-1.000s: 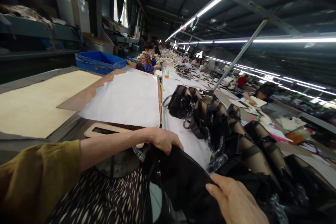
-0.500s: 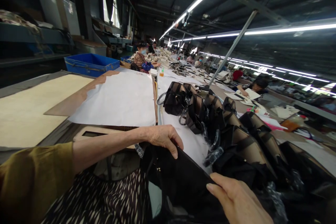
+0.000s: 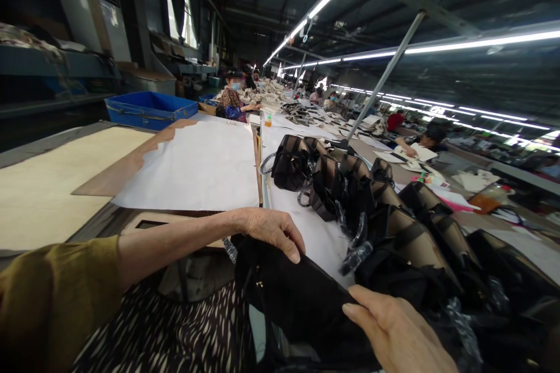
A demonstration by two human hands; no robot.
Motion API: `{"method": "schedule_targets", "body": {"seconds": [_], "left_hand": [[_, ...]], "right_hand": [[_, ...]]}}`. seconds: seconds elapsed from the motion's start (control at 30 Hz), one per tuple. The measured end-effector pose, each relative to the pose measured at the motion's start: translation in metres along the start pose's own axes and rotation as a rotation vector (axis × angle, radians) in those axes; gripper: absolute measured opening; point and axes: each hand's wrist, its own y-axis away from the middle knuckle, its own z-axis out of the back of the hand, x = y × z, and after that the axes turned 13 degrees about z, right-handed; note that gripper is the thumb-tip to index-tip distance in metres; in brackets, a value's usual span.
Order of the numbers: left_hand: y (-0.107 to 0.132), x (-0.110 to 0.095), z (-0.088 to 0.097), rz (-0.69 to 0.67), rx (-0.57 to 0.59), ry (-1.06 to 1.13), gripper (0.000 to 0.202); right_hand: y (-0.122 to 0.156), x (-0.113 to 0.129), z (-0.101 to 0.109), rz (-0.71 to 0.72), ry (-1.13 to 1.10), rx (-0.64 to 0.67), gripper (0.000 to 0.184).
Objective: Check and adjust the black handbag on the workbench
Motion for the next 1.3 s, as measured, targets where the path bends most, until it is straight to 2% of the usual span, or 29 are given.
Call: {"method": "schedule_targets", "body": {"seconds": [0.13,0.2,0.33,0.4,0.47,0.77,0.9,1.07,1.2,1.3], "left_hand": [[-0.001,-0.001,-0.001,0.014,0.009,0.005,0.036],[0.0,-0.003,-0.002,-0.039,-0.007,-0.026,0.033],[0.004,-0.01,-0.008,-0.246,-0.19,-0.328,0.026],[0.006,-0.013,-0.011,-0.279,-0.293,-0.485,0.023],[0.008,-0.015,-0.013,-0.296,-0.339,-0.549,0.021],[0.011,-0.013,-0.014,-0.304,-0.299,-0.474,0.018],[0.012,-0.014,-0.014,-0.286,-0.292,-0.459,0.017],[0.011,-0.018,-0.015,-0.286,-0.33,-0.528,0.015],[0.01,-0.019,-0.018,-0.293,-0.32,-0.523,0.015],[0.011,-0.019,-0.02,-0.296,-0.288,-0.499,0.015]], "right_hand": [[-0.001,-0.004,-0.002,0.042,-0.031,-0.02,0.028],[-0.001,0.0,0.0,0.037,-0.018,-0.013,0.027],[0.002,0.011,0.005,-0.01,0.062,-0.063,0.03],[0.004,0.015,0.006,0.001,0.093,-0.098,0.029],[0.003,0.018,0.006,0.017,0.111,-0.085,0.028],[-0.019,0.03,0.007,-0.029,0.075,0.032,0.032],[-0.021,0.023,0.006,0.009,-0.005,0.028,0.036],[-0.014,0.014,0.001,0.011,0.011,-0.014,0.036],[-0.013,0.017,0.002,0.026,0.047,-0.05,0.035],[-0.018,0.023,0.006,0.074,0.018,-0.01,0.032]]}}
